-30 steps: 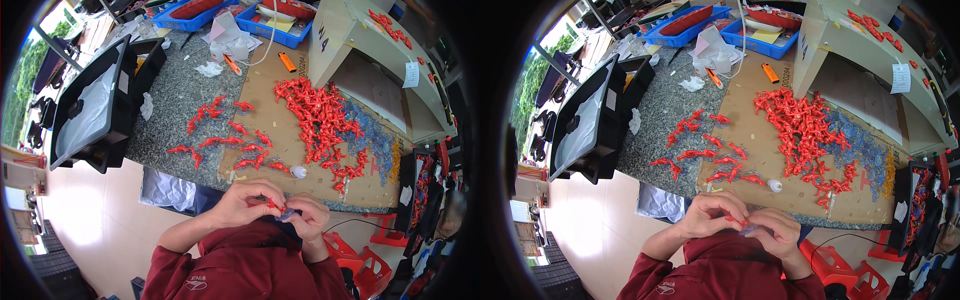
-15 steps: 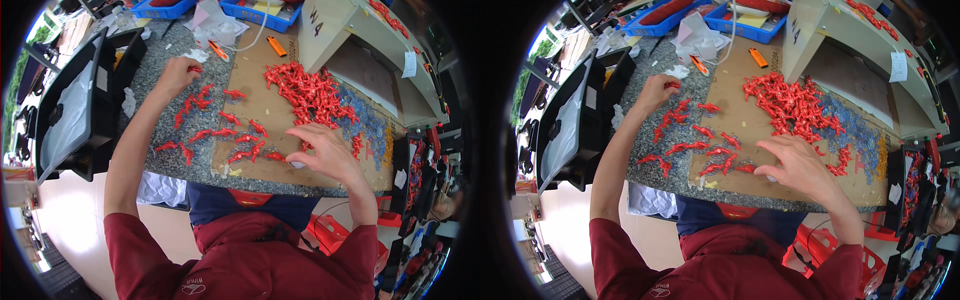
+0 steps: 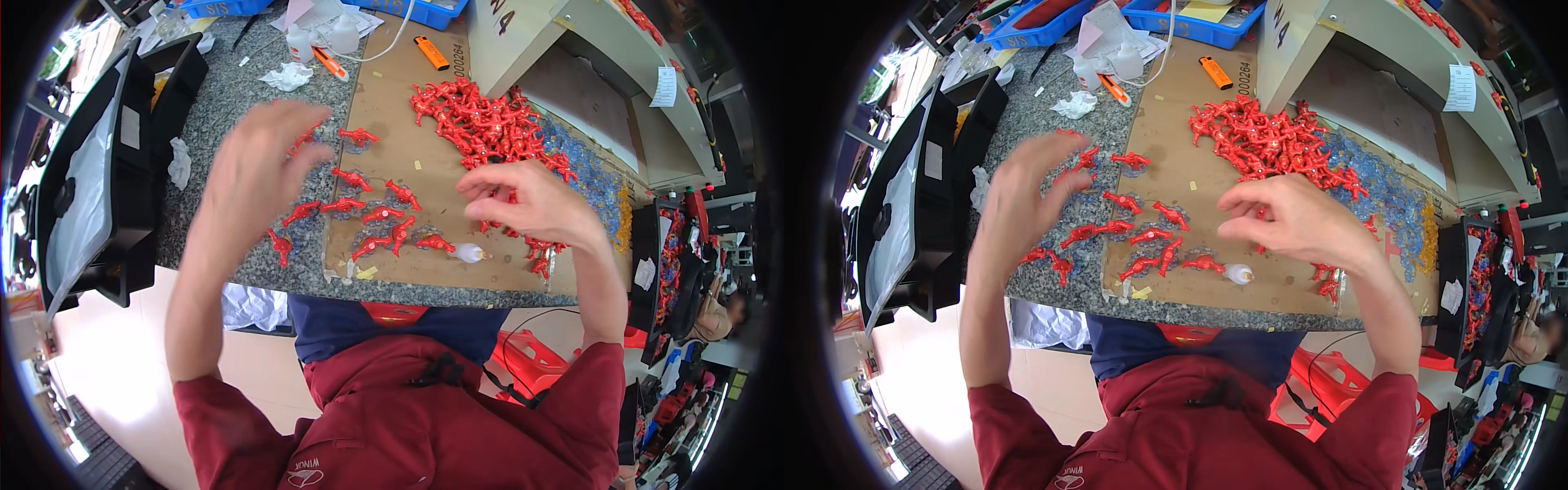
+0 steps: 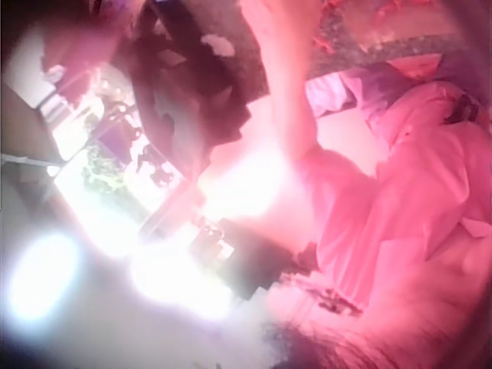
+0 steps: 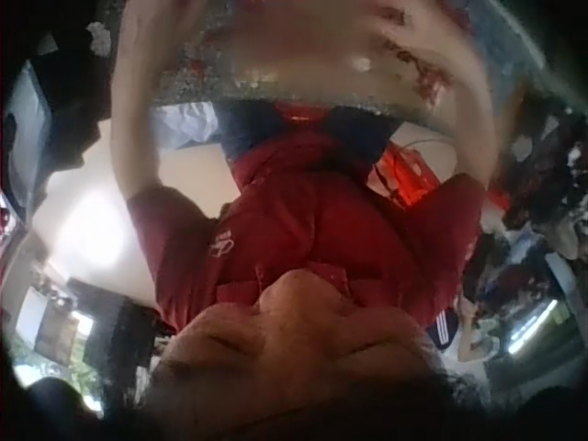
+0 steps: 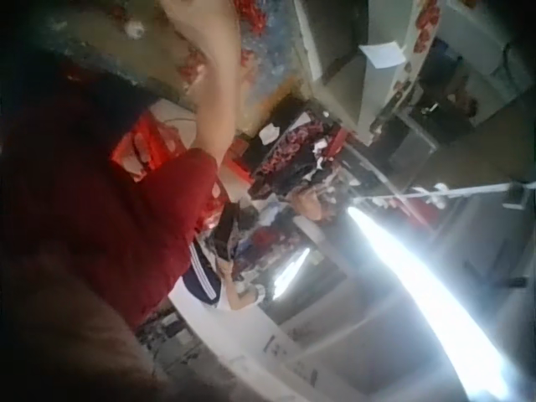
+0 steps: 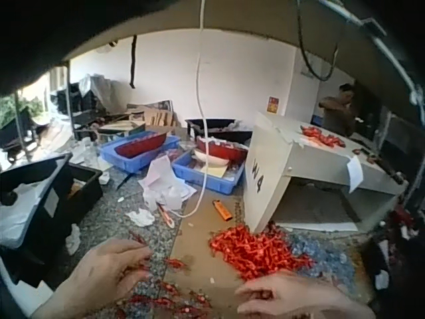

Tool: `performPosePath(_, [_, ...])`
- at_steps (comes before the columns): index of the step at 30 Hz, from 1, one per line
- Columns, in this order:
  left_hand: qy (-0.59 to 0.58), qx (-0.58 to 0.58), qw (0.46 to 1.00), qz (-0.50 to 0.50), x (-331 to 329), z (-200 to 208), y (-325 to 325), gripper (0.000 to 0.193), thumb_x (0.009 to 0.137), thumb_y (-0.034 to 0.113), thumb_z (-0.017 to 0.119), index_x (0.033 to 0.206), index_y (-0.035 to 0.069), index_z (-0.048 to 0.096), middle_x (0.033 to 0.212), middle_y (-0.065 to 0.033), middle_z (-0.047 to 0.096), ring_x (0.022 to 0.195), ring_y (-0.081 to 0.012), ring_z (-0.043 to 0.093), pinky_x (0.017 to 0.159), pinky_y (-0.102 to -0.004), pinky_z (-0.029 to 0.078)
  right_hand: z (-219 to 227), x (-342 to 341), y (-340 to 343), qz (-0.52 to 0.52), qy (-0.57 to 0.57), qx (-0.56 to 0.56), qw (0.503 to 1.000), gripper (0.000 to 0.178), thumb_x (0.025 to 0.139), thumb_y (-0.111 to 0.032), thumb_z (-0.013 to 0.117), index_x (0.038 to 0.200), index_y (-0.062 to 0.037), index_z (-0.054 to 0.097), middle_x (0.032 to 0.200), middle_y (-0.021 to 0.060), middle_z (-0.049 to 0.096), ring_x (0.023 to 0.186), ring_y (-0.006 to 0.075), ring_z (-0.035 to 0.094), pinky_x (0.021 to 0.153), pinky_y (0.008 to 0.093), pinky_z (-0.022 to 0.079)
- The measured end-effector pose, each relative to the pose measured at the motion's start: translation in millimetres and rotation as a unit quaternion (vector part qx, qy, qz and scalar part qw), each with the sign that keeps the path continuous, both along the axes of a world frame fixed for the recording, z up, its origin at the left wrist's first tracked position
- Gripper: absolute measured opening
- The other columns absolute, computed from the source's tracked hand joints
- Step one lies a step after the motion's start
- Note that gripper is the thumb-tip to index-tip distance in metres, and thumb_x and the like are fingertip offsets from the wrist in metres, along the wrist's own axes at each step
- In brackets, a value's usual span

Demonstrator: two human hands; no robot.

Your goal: The person glues small red plastic toy figurine parts together using a glue bottle.

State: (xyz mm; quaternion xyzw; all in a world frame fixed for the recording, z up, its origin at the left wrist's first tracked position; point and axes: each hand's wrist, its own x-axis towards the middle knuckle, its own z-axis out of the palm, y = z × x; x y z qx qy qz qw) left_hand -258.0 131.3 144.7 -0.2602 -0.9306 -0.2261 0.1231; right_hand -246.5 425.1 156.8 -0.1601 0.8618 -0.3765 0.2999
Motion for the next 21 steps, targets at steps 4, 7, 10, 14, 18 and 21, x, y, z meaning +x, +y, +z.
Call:
performPosePath(4, [-0.187,0.023,0.981,0.043,82.2,-0.7,37.9,0.054,0.07,0.016,0.071,0.119,0.008,0.052,0.113,-0.0144,0.052,0.083,-0.0288,0.061,0.064,-0.0348,0.05,7.0,-16.2,-15.5,0.046,-0.022,0.039,0.998,0.063,0.07,-0.02,0.072,0.122,0.0,0.043,0.107,0.0187,0.057,0.078,0.019,0.063,0.064,0.0298,0.049])
performPosePath(7, [-0.156,0.01,0.984,0.086,97.1,-36.6,68.0,0.058,0.069,0.013,0.07,0.122,0.007,0.047,0.118,-0.0146,0.044,0.087,-0.0299,0.058,0.065,-0.0369,0.051,-33.6,-8.7,-37.0,0.181,0.162,0.084,0.967,0.072,0.067,-0.018,0.072,0.126,0.0012,0.036,0.11,0.0217,0.054,0.085,0.0285,0.061,0.073,0.0353,0.048])
performPosePath(10, [-0.101,0.029,0.989,0.1,90.3,-76.8,73.9,0.059,0.067,0.007,0.067,0.121,0.004,0.045,0.118,-0.016,0.04,0.092,-0.0327,0.055,0.066,-0.0378,0.052,-36.3,-1.6,-56.5,0.174,0.104,0.123,0.971,0.068,0.067,-0.015,0.068,0.124,0.0027,0.035,0.105,0.0251,0.054,0.093,0.0363,0.056,0.08,0.04,0.045])
performPosePath(14, [-0.047,0.026,0.992,0.111,67.4,-79.6,66.2,0.051,0.065,-0.002,0.061,0.114,-0.001,0.047,0.109,-0.0149,0.045,0.09,-0.0311,0.055,0.066,-0.0345,0.052,-35.6,-16.6,-70.3,0.106,0.15,0.084,0.979,0.053,0.069,-0.007,0.062,0.114,0.0054,0.038,0.093,0.0271,0.057,0.091,0.0398,0.056,0.078,0.044,0.045])
performPosePath(18, [-0.005,0.016,0.989,0.15,31.7,-78.5,58.0,0.043,0.064,-0.004,0.06,0.106,-0.002,0.05,0.099,-0.0135,0.047,0.088,-0.0298,0.055,0.063,-0.0333,0.053,-49.4,-48.1,-81.0,0.07,0.212,0.08,0.971,0.06,0.072,-0.015,0.062,0.124,0.0018,0.037,0.077,0.0206,0.058,0.073,0.0323,0.058,0.069,0.0388,0.045])
performPosePath(21, [0.009,0.006,0.981,0.192,8.8,-81.3,53.4,0.038,0.064,-0.004,0.06,0.101,-0.002,0.05,0.098,-0.0142,0.047,0.087,-0.0291,0.055,0.064,-0.0338,0.052,-50.6,-76.7,-100.0,0.046,0.142,0.087,0.985,0.065,0.071,-0.016,0.063,0.128,0.0009,0.035,0.077,0.0217,0.058,0.076,0.0318,0.058,0.071,0.0401,0.045])
